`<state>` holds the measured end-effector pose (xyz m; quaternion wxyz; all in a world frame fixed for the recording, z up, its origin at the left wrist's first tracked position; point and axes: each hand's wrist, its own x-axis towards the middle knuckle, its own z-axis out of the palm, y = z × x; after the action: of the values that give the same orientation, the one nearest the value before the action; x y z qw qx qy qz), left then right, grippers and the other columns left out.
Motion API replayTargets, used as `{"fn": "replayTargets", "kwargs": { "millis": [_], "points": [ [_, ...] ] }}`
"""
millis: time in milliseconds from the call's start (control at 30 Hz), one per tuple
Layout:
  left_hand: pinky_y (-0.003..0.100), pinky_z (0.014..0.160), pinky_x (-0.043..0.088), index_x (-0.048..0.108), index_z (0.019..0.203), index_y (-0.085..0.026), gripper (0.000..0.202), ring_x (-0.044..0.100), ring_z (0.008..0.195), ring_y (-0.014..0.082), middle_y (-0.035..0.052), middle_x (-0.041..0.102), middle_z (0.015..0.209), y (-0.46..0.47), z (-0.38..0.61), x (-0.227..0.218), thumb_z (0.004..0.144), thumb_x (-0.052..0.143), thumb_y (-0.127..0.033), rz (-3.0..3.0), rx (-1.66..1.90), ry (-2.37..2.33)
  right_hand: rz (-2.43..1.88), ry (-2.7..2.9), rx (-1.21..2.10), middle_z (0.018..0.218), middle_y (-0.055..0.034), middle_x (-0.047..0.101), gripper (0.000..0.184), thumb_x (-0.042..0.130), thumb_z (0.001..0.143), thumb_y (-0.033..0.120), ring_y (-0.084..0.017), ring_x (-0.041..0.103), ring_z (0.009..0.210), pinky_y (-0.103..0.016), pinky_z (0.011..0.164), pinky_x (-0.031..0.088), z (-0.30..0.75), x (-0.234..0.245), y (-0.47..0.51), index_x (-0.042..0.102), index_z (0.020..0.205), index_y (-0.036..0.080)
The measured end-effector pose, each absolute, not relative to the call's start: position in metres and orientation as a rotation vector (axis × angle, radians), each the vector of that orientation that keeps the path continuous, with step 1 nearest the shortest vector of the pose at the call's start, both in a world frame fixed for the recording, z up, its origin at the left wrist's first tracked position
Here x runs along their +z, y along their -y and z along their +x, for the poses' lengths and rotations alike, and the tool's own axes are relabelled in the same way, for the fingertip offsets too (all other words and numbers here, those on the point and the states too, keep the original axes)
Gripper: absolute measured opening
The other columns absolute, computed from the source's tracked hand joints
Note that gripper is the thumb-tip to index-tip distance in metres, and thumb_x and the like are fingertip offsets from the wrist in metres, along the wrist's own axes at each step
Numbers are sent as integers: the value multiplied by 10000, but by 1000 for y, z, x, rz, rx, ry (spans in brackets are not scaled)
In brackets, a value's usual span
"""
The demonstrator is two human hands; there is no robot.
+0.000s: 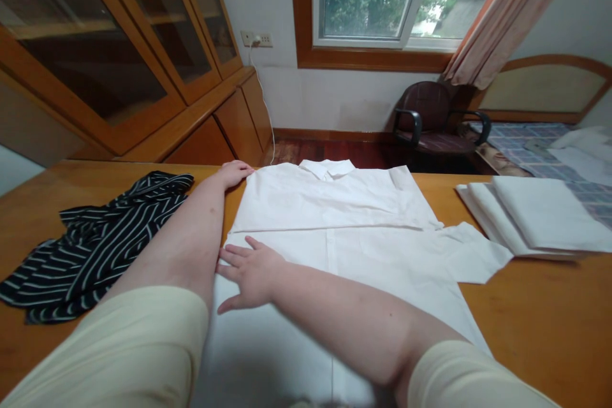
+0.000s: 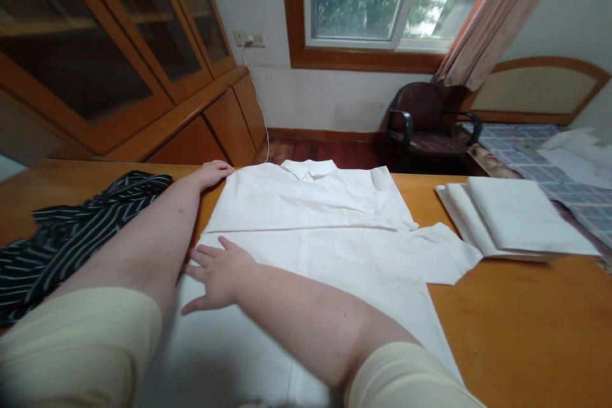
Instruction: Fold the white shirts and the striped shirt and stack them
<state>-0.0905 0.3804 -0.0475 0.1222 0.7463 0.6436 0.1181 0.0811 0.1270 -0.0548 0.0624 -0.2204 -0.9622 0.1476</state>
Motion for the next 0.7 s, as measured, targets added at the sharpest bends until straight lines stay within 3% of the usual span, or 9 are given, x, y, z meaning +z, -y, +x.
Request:
{"fn": "replayTargets", "kwargs": {
  "millis": [133,267,333,400,467,567,700],
  "points": [
    [350,987,401,730,875,-220,256,569,1086,286,82,677,1060,-377,-75,-36,726,580,-365,2171,290,-1951,-649,2853,490,1522,-148,238,868,428,795,707,-266,205,1410,-543,1135,108,82,-55,-126,320,1432,128],
    [386,1071,317,597,1206,-146,450,452,1245,288,146,546,1296,-350,-36,-35,816,472,-333,2196,343,-2075,-607,2790,576,1507,-171,269,843,513,773,671,-283,216,1403,-556,1127,90,86,-49,-128,389,1390,111],
    [358,1095,282,482,1330,-117,527,384,1314,269,153,448,1404,-325,-16,-41,846,438,-320,2237,291,-2073,-538,2737,735,1467,-142,371,699,577,769,593,-290,262,1383,-568,1122,31,89,-45,-134,504,1304,150],
    [402,1104,260,344,1423,-80,652,282,1374,318,196,319,1484,-300,0,-49,853,450,-379,2187,129,-2099,-474,2633,1062,1313,-67,570,432,596,790,486,-269,384,1313,-535,1130,9,93,-42,-144,648,1106,197],
    [454,1115,211,250,1466,-92,673,175,1407,345,207,209,1525,-281,8,-54,894,378,-423,2164,-10,-2106,-410,2384,1553,1058,-12,703,241,573,811,376,-224,534,1162,-447,1134,139,96,-44,-155,708,887,192],
    [477,1126,153,216,1484,-143,632,99,1423,333,179,141,1547,-268,9,-56,930,281,-440,2221,-33,-2082,-316,1797,2185,778,-29,707,187,601,748,298,-183,645,867,-337,968,407,96,-50,-165,695,724,138],
    [483,1134,112,233,1482,-187,767,53,1424,340,148,103,1558,-274,1,-51,851,401,-590,2166,37,-2017,-431,1380,2340,702,-38,677,204,689,656,316,-153,634,715,-314,845,469,110,-48,-163,677,728,126]
  ]
}}
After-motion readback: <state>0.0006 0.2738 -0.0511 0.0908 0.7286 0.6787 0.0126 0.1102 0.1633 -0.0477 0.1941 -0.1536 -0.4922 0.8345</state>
